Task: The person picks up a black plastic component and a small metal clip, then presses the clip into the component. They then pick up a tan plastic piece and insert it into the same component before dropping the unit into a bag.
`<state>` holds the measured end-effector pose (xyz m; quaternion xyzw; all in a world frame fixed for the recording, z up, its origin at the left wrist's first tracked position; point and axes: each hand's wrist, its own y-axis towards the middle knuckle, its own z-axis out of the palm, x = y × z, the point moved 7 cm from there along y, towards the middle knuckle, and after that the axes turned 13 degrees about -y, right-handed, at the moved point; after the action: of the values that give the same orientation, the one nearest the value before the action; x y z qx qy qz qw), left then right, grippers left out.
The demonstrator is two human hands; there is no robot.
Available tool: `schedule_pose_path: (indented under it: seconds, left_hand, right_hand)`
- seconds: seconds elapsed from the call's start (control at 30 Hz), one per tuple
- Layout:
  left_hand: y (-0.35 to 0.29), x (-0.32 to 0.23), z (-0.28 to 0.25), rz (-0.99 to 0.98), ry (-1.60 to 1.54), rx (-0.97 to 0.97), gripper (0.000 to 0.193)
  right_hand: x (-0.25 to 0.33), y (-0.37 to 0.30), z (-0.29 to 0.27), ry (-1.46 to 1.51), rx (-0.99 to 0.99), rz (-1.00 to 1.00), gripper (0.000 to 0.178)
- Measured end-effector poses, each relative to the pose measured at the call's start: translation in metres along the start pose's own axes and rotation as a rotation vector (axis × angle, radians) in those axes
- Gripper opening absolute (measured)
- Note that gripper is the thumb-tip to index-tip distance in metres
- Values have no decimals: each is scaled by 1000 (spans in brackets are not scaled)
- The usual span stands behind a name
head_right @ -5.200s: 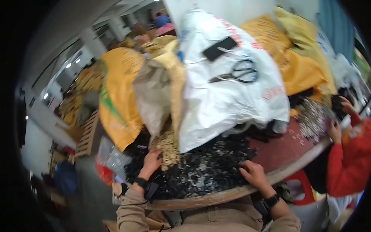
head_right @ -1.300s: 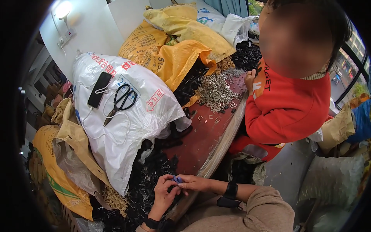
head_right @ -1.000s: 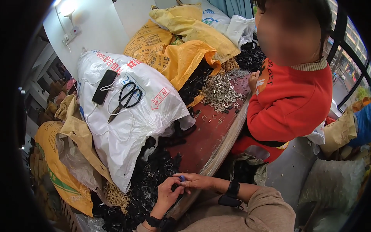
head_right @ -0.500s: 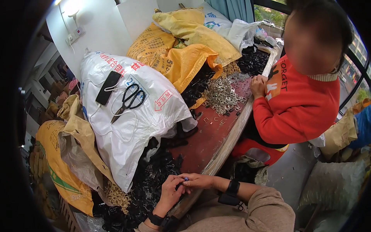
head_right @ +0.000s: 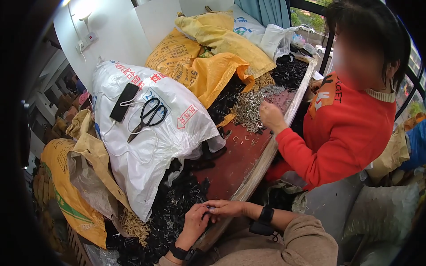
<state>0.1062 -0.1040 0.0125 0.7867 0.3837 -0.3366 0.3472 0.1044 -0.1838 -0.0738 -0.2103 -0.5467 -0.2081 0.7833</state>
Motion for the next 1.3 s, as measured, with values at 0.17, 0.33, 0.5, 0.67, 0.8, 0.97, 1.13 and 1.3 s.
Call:
schedule_pose_path:
  seconds: [0.17,0.33,0.5,0.67,0.8,0.97,1.13,1.3]
  left_hand:
    - [0,3,-6,-5,-27,-29,14]
    - [-1,-3,-15,-85,-67,-52,15]
    - [-5,-6,-12,-143,-128,-107,19]
    - [-5,-18,-11,-121,-118,-57,19]
    - [-18,-20,-32,-158,-64,-122,16]
    - [-70,-34,-87,-233,-249,-252,15]
    - [-193,-63,-173,-390,-160,-644,15]
    - [-386,-92,-220,-703,9,-1394,12]
  right_hand:
    - [3,0,1,41,6,20,43]
    - [9,1,1,38,-53,-42,36]
    - [8,-1,1,-12,-80,-105,30]
    - [11,-9,-1,-42,-114,-112,28]
    - [15,-5,-2,-84,-123,-76,24]
    - [11,-9,-4,58,-244,-47,23]
    - [14,-15,-15,7,-303,-128,23]
    - [4,-5,-16,86,-354,-41,22]
